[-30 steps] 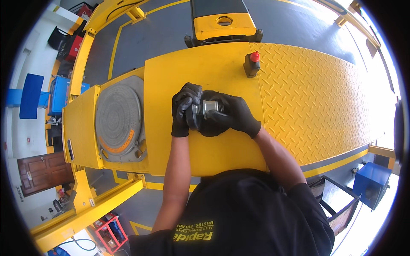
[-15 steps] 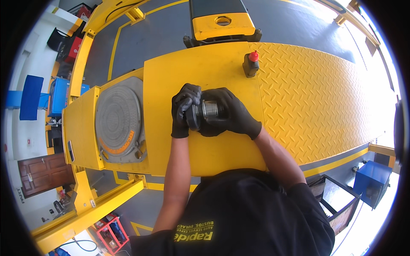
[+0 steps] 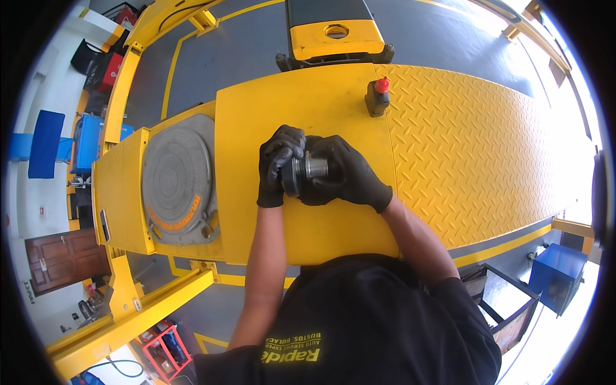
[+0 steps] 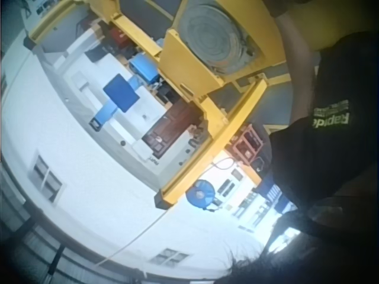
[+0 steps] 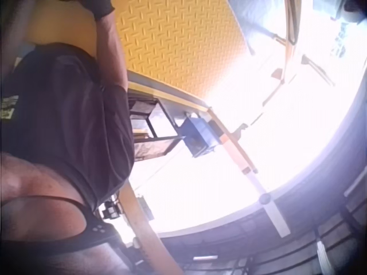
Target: The person applies a liquid from a small bottle to the threaded center of a wheel hub component held over a black cloth, then spreads the liquid around the threads by hand.
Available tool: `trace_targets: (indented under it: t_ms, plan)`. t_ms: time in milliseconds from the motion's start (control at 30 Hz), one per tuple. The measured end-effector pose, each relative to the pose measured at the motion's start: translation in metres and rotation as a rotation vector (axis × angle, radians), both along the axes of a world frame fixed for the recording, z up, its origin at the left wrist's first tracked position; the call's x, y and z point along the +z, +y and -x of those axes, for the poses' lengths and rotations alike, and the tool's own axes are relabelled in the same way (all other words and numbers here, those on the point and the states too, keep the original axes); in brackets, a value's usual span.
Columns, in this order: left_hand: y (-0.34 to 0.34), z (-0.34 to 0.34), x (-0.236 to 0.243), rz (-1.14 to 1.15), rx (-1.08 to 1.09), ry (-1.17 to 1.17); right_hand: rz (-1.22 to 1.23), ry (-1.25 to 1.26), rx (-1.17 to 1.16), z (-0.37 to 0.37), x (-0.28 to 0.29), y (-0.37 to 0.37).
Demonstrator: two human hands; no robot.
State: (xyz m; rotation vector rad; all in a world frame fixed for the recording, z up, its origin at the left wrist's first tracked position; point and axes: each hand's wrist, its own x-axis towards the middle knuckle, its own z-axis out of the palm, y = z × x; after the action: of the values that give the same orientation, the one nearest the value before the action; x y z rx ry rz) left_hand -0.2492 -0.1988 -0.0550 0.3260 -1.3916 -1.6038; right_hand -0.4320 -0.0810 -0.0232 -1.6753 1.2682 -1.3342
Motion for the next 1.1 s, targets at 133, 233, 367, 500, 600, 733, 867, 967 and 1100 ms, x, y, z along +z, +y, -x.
trace_targets:
  t_ms: [133,233,367,500,600,733,867,967,1100]
  plan:
    - [0.0,0.001,0.003,0.046,-0.024,-0.052,-0.331,-0.078,0.076,0.006,-0.012,-0.01]
    - [0.001,0.001,0.002,0.022,-0.012,-0.032,-0.113,-0.125,-0.003,-0.002,-0.011,-0.005]
    - [0.002,0.0,0.002,0.025,-0.036,-0.002,0.049,-0.014,-0.032,-0.003,-0.004,-0.002]
    - [0.005,0.003,0.008,0.037,-0.059,-0.021,-0.266,-0.062,0.076,0.009,-0.009,-0.008]
    - [0.005,0.001,0.004,-0.037,-0.015,-0.023,-0.197,-0.093,0.096,0.005,-0.014,-0.006]
    - [0.003,0.0,0.006,0.016,-0.027,0.018,-0.139,-0.08,0.04,-0.001,-0.007,0.001]
    - [0.0,-0.002,0.002,0.017,-0.063,-0.014,-0.362,-0.045,0.127,0.006,-0.01,-0.011]
    - [-0.001,-0.002,-0.001,0.014,-0.032,0.039,-0.212,-0.136,0.029,-0.006,-0.001,-0.007]
    - [0.001,0.001,0.002,0.037,-0.031,0.033,-0.031,-0.067,-0.016,-0.002,-0.003,0.0]
